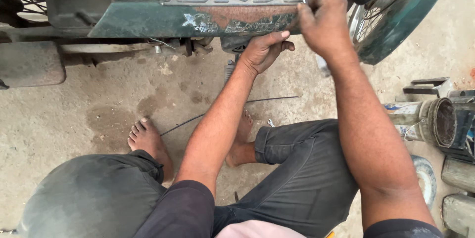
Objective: The person sits on the ground beside a motorcycle and uses a wrench to loosen and remove bolts from the side body panel near the footrest. They work on multiple bolts one at a time and finally pull the panel away from the bike.
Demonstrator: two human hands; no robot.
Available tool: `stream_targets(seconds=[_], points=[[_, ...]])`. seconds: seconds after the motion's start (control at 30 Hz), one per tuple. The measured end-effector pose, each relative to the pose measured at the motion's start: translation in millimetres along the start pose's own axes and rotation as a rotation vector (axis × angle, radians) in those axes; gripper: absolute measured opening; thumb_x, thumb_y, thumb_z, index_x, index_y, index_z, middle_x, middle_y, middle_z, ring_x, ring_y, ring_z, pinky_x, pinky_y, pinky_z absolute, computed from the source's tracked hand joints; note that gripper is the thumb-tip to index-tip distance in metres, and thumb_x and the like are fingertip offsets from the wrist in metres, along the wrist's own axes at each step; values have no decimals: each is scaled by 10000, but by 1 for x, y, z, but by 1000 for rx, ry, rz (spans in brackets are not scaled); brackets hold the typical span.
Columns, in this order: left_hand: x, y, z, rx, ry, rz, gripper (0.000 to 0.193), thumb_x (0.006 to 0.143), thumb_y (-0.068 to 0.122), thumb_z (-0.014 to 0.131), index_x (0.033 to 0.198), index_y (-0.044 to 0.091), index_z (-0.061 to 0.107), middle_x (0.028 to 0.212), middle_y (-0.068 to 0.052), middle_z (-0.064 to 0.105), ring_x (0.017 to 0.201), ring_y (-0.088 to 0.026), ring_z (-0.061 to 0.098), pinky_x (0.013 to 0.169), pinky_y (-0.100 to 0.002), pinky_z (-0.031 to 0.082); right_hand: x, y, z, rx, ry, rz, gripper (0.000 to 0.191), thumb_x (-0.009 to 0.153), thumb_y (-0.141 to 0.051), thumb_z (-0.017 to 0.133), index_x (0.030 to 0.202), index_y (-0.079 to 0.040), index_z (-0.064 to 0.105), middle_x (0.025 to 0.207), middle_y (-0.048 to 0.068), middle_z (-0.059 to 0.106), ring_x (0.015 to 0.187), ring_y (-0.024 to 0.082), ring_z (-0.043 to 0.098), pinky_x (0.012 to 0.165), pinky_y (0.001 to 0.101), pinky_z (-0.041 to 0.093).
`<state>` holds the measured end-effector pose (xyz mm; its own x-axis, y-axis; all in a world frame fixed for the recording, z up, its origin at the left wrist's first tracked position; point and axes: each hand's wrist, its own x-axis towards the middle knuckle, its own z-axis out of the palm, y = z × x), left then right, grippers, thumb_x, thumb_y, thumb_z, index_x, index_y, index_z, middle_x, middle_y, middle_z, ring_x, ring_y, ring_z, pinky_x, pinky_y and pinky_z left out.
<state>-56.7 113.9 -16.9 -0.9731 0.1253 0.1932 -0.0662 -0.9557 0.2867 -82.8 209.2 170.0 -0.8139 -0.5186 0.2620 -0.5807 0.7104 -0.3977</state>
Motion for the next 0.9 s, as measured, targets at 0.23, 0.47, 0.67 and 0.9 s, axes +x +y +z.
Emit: stream_targets(seconds=[0.23, 0.47, 0.67, 0.9], points=[[3, 2, 0, 30, 27, -4, 323, 925, 93, 714, 1241, 46, 672, 1192, -43, 709, 1086, -188, 635, 873, -443, 545, 5, 11, -10, 105, -40, -92, 353, 962, 54, 680, 1287, -80, 717, 974, 123, 733, 795, 153, 733, 765, 326, 599], [7, -6, -16, -27, -11, -28, 259, 1049, 79, 740, 1270, -15, 641, 1195, -73, 663, 1114, -208, 601, 970, -502, 549, 3, 19, -18, -10, 135, -292, 372, 958, 102, 676, 1261, -93, 769, 1020, 167, 730, 942, 297, 721, 850, 401, 567], [2, -6, -16, 49, -32, -22, 355, 982, 144, 733, 1313, 41, 661, 1318, -71, 679, 1159, -191, 601, 945, -460, 535, -8, 4, 0, 63, 29, -146, 359, 979, 66, 667, 1327, -19, 680, 1133, 200, 737, 942, 279, 746, 884, 400, 588], [9, 0, -6, 44, 27, -50, 349, 924, 134, 725, 1264, 80, 665, 1242, -36, 689, 1141, -178, 614, 887, -442, 547, 6, 12, -5, 43, 10, -142, 391, 927, 74, 661, 1290, -63, 707, 1177, 200, 705, 987, 284, 726, 838, 357, 608]])
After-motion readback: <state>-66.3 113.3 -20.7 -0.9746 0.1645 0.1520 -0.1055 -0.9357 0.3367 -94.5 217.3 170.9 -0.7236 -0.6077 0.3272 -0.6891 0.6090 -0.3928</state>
